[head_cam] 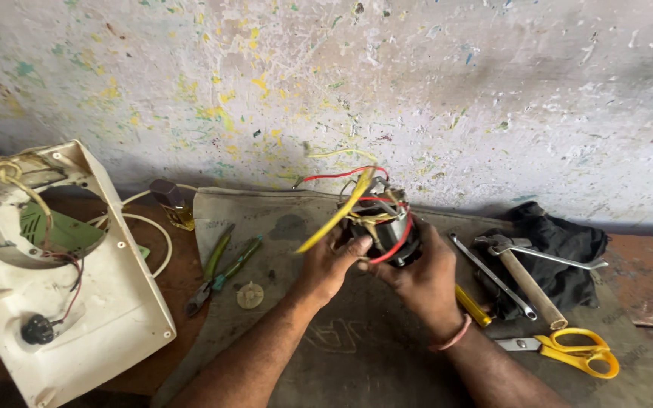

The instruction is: The person disassembles and adjusts a blender motor unit by hand. They use a screwdriver, pliers, and a wrench to detach wires and loosen components on a workbench.

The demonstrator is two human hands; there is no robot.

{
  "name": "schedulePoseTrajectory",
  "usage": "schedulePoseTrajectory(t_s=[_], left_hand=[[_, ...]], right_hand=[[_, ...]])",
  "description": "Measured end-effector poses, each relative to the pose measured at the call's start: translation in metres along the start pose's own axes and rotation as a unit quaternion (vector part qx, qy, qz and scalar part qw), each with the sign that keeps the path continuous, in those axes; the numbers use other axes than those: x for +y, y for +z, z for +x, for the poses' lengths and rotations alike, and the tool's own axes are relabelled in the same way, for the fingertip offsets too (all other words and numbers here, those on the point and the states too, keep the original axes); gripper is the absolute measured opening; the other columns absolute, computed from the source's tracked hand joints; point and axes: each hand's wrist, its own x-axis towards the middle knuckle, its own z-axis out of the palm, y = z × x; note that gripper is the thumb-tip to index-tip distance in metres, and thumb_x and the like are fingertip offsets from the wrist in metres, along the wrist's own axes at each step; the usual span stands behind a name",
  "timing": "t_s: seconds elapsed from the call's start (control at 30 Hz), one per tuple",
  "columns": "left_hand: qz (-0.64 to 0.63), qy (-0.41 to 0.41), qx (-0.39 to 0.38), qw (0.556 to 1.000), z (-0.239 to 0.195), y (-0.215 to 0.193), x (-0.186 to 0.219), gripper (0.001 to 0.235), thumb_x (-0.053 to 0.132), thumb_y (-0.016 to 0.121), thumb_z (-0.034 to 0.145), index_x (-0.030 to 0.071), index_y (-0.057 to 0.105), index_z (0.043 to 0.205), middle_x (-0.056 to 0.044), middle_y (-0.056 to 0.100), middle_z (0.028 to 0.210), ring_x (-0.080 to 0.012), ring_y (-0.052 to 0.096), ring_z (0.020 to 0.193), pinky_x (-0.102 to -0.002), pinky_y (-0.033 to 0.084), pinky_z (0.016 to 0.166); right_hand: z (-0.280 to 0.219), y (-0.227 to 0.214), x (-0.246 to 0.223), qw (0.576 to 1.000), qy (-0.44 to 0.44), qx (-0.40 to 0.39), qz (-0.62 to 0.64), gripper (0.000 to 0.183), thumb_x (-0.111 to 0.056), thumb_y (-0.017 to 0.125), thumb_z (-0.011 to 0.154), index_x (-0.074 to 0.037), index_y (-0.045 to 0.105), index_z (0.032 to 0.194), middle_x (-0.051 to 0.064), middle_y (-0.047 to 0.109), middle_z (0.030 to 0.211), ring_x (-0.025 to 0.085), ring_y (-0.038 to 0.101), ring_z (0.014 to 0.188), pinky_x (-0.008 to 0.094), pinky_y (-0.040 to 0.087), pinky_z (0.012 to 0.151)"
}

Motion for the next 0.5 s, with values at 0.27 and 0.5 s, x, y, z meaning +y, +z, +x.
schedulePoseTrajectory(t_s=[0.27,0.5], left_hand=[[-0.048,-0.027,0.049,0.997,-0.001,0.013,0.008,0.060,0.025,0.091,0.074,0.002,0.064,0.124,-0.006,0.071,0.115,-0.0181,0.067,0.109,-0.035,0.058,0.093],[-0.111,-0.041,0.041,0.992,0.000,-0.003,-0.005,0.061,0.026,0.089,0.075,0.003,0.066,0.126,-0.006,0.070,0.115,-0.0176,0.065,0.107,-0.036,0.054,0.094]], right_hand=[[-0.009,-0.003,-0.019,0.993,-0.086,-0.026,-0.074,0.095,-0.035,0.100,0.052,0.009,0.059,0.125,0.024,0.068,0.104,0.039,0.069,0.092,0.045,0.056,0.078],[-0.001,-0.021,-0.009,0.991,-0.054,-0.120,0.036,0.074,-0.032,0.095,0.060,0.005,0.068,0.118,0.016,0.074,0.099,0.028,0.077,0.087,0.037,0.061,0.076]])
